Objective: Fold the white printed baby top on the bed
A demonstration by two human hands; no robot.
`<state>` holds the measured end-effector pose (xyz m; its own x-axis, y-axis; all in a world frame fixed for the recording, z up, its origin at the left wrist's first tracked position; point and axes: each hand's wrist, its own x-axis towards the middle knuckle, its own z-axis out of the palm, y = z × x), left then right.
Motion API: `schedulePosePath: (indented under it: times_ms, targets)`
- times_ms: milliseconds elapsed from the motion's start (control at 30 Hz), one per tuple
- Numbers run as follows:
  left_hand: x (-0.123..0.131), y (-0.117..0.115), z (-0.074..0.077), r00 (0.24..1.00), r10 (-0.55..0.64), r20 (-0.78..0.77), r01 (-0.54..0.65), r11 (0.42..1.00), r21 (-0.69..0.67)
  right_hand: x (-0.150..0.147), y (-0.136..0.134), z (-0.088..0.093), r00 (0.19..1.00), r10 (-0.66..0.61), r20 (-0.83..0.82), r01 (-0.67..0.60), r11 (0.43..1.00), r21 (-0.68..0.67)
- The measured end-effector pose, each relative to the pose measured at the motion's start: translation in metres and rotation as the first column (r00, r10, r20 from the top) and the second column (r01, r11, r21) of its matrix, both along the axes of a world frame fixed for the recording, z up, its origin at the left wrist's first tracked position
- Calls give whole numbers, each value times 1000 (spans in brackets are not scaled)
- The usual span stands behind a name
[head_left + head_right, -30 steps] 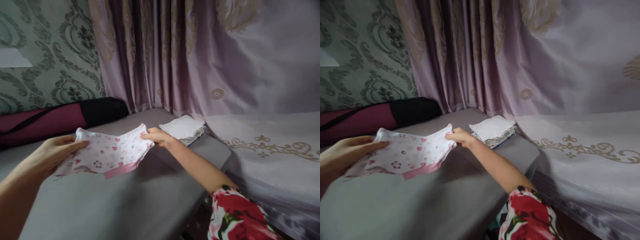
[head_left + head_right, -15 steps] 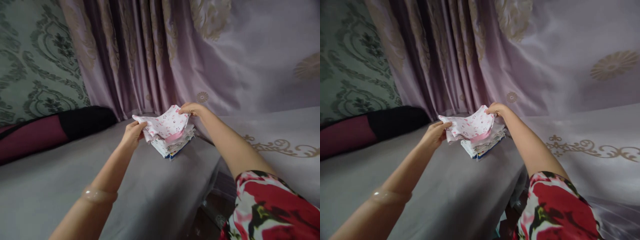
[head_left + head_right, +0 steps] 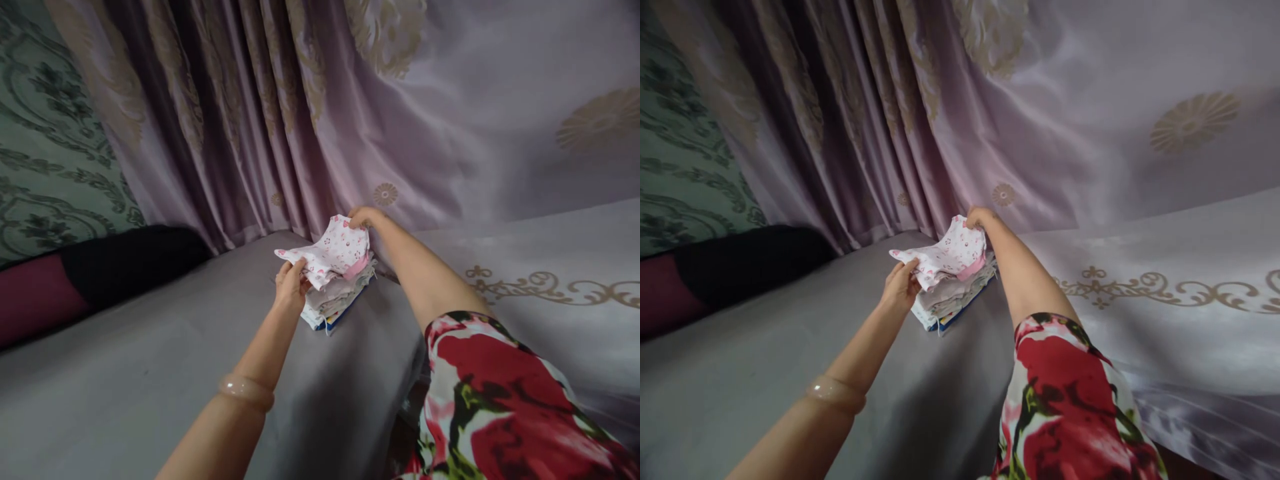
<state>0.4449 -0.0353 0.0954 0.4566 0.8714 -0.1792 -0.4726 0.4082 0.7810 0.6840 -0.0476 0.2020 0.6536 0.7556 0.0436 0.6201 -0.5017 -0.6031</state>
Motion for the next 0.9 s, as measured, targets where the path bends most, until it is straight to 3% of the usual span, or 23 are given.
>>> schedulePosePath:
  times_ms: [133, 300, 467, 600, 900]
  targets:
    - [-6, 0, -23, 1000, -1, -30, 2, 1000, 6, 5, 1, -16, 993, 38, 110, -16, 981, -195]
    - [-19, -1, -43, 978, 6, -209, 3, 999, 39, 9, -4, -43, 961, 73, 266, 0, 965, -264]
    - [-30, -8, -41, 955, 24, -294, 7, 995, 101, 6, -21, -72, 917, 66, 393, 53, 957, -284]
    - [-39, -11, -42, 931, 71, -359, -3, 983, 186, -7, -26, -86, 886, 86, 455, 51, 958, -282]
    - [-59, -14, -50, 897, -28, -442, 135, 968, 211, -24, -4, -117, 927, 143, 347, -11, 935, -356]
